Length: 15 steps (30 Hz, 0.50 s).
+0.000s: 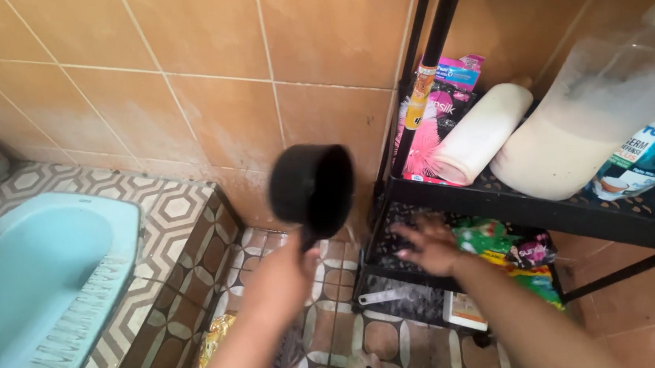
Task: Organizing and sorting various toiletries and laundry detergent pouches on a storage rack in a bathroom.
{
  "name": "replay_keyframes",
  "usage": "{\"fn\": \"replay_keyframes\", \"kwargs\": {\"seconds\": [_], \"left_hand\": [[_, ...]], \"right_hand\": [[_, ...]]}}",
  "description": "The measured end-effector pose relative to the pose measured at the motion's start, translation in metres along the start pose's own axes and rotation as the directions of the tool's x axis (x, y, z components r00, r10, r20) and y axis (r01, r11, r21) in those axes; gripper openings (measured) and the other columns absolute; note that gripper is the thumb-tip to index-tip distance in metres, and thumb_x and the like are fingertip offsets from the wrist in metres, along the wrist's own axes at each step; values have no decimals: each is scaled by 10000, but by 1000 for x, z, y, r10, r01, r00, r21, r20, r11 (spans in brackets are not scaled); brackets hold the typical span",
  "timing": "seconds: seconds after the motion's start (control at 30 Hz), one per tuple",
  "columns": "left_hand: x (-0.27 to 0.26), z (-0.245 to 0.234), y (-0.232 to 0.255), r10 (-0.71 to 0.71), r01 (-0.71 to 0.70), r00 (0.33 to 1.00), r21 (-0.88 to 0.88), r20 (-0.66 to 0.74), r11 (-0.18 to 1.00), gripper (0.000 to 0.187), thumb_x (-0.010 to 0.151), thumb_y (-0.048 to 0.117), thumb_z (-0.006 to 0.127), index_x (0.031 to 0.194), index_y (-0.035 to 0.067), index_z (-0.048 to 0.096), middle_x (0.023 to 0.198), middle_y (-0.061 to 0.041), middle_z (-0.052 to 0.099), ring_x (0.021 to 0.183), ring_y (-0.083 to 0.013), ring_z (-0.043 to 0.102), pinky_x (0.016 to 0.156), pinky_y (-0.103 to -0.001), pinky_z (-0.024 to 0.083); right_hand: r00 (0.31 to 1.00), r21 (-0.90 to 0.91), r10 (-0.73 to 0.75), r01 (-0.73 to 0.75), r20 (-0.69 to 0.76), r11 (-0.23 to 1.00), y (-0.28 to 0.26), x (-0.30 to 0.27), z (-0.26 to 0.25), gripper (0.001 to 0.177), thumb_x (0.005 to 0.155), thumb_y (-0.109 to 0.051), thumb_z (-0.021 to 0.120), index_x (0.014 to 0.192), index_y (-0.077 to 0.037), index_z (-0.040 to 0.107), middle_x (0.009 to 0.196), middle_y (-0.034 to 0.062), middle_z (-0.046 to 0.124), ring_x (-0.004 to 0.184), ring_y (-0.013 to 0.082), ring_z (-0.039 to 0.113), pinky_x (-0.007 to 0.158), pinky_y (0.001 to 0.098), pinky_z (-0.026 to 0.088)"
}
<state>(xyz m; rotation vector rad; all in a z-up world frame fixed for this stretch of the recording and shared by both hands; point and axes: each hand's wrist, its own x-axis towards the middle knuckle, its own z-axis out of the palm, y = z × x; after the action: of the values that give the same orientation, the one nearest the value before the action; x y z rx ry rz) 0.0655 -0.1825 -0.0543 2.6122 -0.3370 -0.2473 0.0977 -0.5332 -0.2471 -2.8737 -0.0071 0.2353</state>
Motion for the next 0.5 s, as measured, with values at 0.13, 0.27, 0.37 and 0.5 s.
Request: {"fn": "replay_keyframes", "kwargs": {"seconds": [0.13, 0.27, 0.37, 0.5], "left_hand": [[-6, 19, -58, -71, 46, 993, -246, -94, 968, 415, 962, 386, 599, 1277, 117, 567, 1043, -203, 699, 1004, -389, 661, 838, -493, 511], [-17, 24, -64, -171, 146, 985, -503, -4, 852, 328, 968, 353, 611, 1170, 96, 627, 810, -110, 733, 756, -247, 723, 697, -379, 554], [-23, 22, -59, -230, 354, 935, -753, 270, 555, 264, 972, 279, 608, 1188, 128, 606, 660, -65, 553, 536, -166, 522, 485, -337, 411], [-24, 24, -63, -161, 315, 949, -806, 271, 501, 223, 986, 274, 600, 1106, 87, 581, 608, -37, 533, 433, -127, 451, 403, -297, 347]], "right_hand": [[666, -77, 695, -705, 270, 705, -76, -47, -94, 906, 974, -715, 448, 1636, -292, -4, 1699, 64, -120, 1559, 366, -137, 1230, 586, 42], [998, -140, 50, -43, 50, 989, -4, 26, 32, 846, 954, -739, 445, 1628, -263, 260, 1720, 120, 122, 1598, 335, 40, 1320, 524, 71], [986, -76, -106, 116, 127, 990, -12, 43, 41, 775, 965, -636, 411, 1599, -220, 254, 1716, 92, 37, 1612, 369, -81, 1211, 668, -8], [936, -172, 328, -305, 126, 937, -37, 45, 31, 682, 998, -561, 382, 1583, -213, 329, 1649, 96, 197, 1534, 460, 145, 1218, 705, 95]]}}
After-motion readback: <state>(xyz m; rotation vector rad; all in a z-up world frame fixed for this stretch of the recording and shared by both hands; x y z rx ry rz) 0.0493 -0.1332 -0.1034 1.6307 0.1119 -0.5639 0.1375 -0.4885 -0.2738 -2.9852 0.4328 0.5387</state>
